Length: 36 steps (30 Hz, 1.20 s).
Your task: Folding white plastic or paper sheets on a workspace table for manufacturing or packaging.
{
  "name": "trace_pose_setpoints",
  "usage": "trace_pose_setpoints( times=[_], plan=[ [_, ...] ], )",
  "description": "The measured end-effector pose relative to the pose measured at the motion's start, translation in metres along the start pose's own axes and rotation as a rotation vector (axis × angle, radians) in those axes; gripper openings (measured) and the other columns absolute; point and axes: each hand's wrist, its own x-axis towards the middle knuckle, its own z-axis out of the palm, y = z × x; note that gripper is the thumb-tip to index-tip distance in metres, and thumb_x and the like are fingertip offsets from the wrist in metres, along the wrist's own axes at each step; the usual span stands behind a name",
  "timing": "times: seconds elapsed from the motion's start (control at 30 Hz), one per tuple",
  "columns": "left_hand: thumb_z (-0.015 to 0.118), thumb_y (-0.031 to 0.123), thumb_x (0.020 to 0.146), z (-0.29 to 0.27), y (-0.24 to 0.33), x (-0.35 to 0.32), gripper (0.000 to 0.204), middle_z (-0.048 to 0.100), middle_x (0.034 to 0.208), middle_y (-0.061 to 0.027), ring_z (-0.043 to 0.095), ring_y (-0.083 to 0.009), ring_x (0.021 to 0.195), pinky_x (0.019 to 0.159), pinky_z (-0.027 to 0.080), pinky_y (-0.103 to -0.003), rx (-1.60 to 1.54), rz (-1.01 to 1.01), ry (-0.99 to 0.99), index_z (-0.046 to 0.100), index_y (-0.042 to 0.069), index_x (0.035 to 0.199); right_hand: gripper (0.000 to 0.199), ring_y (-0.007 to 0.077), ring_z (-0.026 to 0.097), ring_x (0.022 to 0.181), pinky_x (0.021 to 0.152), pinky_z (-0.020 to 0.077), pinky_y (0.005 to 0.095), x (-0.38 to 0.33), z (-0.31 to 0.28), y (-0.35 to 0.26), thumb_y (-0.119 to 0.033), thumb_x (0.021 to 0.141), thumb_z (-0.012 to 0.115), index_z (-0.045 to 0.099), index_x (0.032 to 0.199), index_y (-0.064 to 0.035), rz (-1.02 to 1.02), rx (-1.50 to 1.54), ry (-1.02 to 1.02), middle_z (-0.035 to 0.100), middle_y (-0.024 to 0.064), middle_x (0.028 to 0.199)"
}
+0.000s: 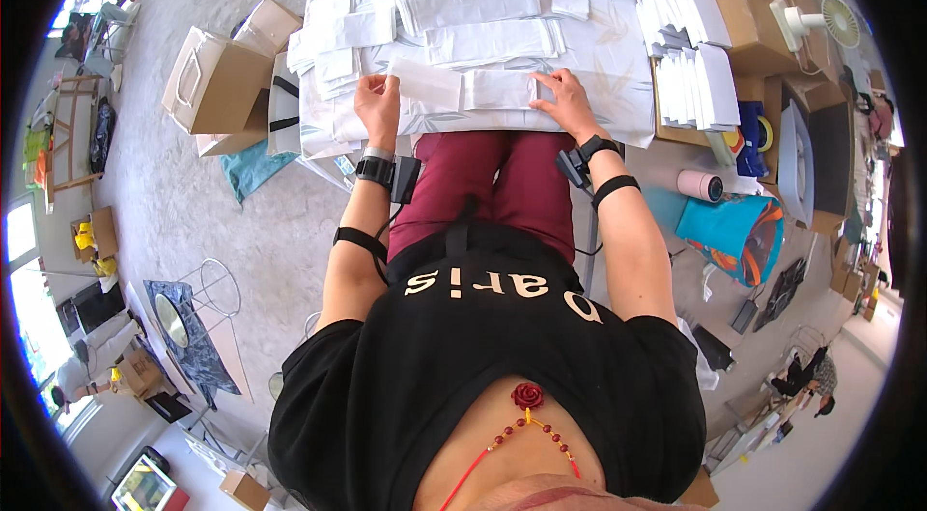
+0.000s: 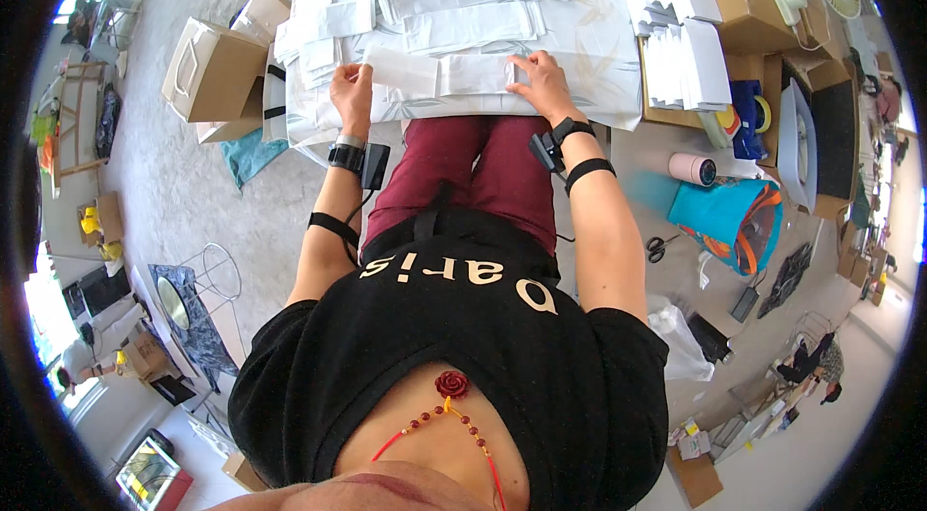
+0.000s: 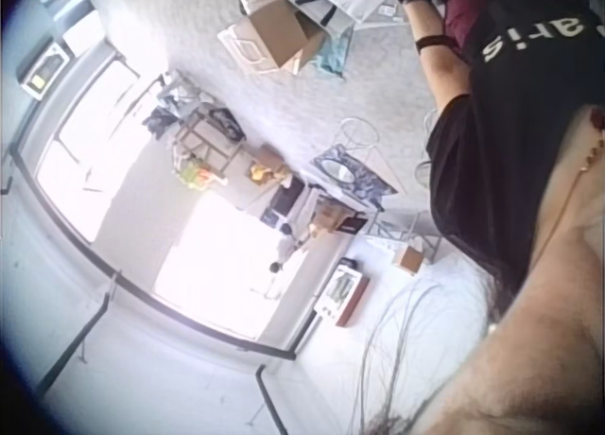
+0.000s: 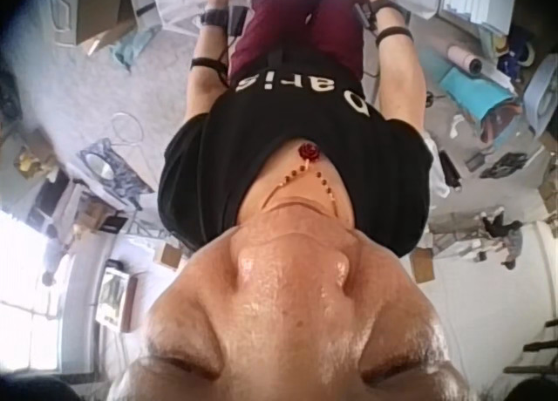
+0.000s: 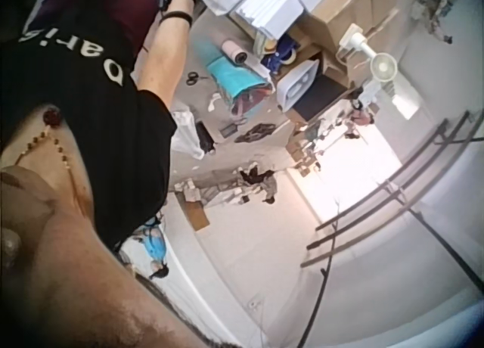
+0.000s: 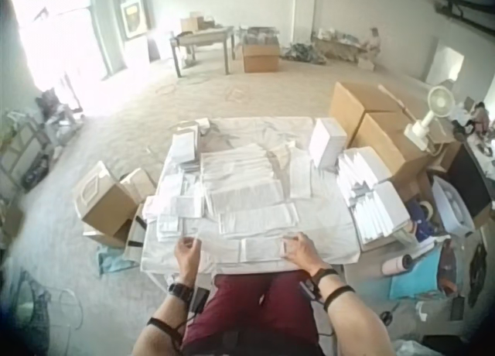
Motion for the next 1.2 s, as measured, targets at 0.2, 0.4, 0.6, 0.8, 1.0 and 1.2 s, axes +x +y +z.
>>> trace_pose_setpoints(
  times=[0.2, 0.4, 0.6, 0.8, 1.0, 1.2],
  plan=[
    [0.075, 0.012, 0.092, 0.008, 0.048, -0.024, 0.018, 0.072, 0.092, -0.0097, 0.07, -0.0149, 0.08, 0.072, 0.057, -0.03, -0.204, 0.188, -0.103, 0.068, -0.003, 0.1, 0.044, 0.0299, 0.067, 0.095, 0.086, 0.0564, 0.04, 0.035, -0.017, -0.087, -0.04, 0.086, 0.083, 0.072, 0.109, -0.004, 0.024, 0.304, 0.126, 0.067, 0.0129, 0.101],
    [0.076, 0.002, 0.088, 0.044, 0.096, -0.062, 0.013, 0.071, 0.103, -0.0118, 0.071, -0.0221, 0.087, 0.075, 0.06, -0.032, -0.178, 0.5, -0.231, 0.069, -0.001, 0.099, 0.037, 0.0144, 0.07, 0.089, 0.076, 0.0568, 0.0293, 0.068, -0.033, -0.167, -0.031, 0.094, 0.077, 0.07, 0.104, 0.0036, 0.308, 0.859, -0.048, 0.074, 0.0119, 0.099],
    [0.092, 0.015, 0.07, 0.038, 0.074, -0.08, 0.086, 0.04, 0.152, -0.0196, 0.041, -0.0402, 0.139, 0.113, 0.037, -0.049, 0.053, 0.604, -0.177, 0.045, 0.008, 0.142, 0.022, 0.019, 0.074, 0.075, 0.068, 0.0597, 0.0317, 0.069, -0.029, -0.15, -0.017, 0.094, 0.07, 0.07, 0.103, 0.0036, 0.278, 0.776, 0.183, 0.074, 0.0121, 0.087],
    [0.088, 0.009, 0.07, 0.036, 0.003, -0.075, 0.093, 0.035, 0.151, -0.0221, 0.031, -0.042, 0.145, 0.119, 0.027, -0.055, 0.369, 0.443, -0.12, 0.034, 0.01, 0.147, 0.019, 0.0137, 0.071, 0.073, 0.067, 0.058, 0.0291, 0.056, -0.062, -0.126, -0.015, 0.095, 0.071, 0.07, 0.105, 0.0019, 0.209, 0.769, 0.264, 0.074, 0.0087, 0.084],
    [0.078, -0.007, 0.067, 0.046, -0.008, -0.068, 0.073, 0.045, 0.137, -0.0198, 0.044, -0.0415, 0.132, 0.112, 0.038, -0.049, 0.272, 0.44, -0.165, 0.042, 0.007, 0.13, 0.019, 0.0104, 0.069, 0.078, 0.069, 0.0584, 0.0262, 0.035, -0.082, -0.079, -0.013, 0.097, 0.069, 0.068, 0.108, 0.0032, 0.289, 0.843, 0.289, 0.072, 0.0059, 0.09],
    [0.073, -0.01, 0.067, 0.053, -0.012, -0.065, 0.057, 0.052, 0.127, -0.0176, 0.05, -0.0413, 0.122, 0.105, 0.042, -0.048, 0.279, 0.504, -0.194, 0.05, 0.006, 0.117, 0.016, 0.0069, 0.065, 0.084, 0.074, 0.056, 0.0246, 0.01, -0.078, -0.025, -0.014, 0.101, 0.067, 0.068, 0.111, -0.0014, 0.38, 0.795, 0.272, 0.07, 0.0017, 0.095]
  ],
)
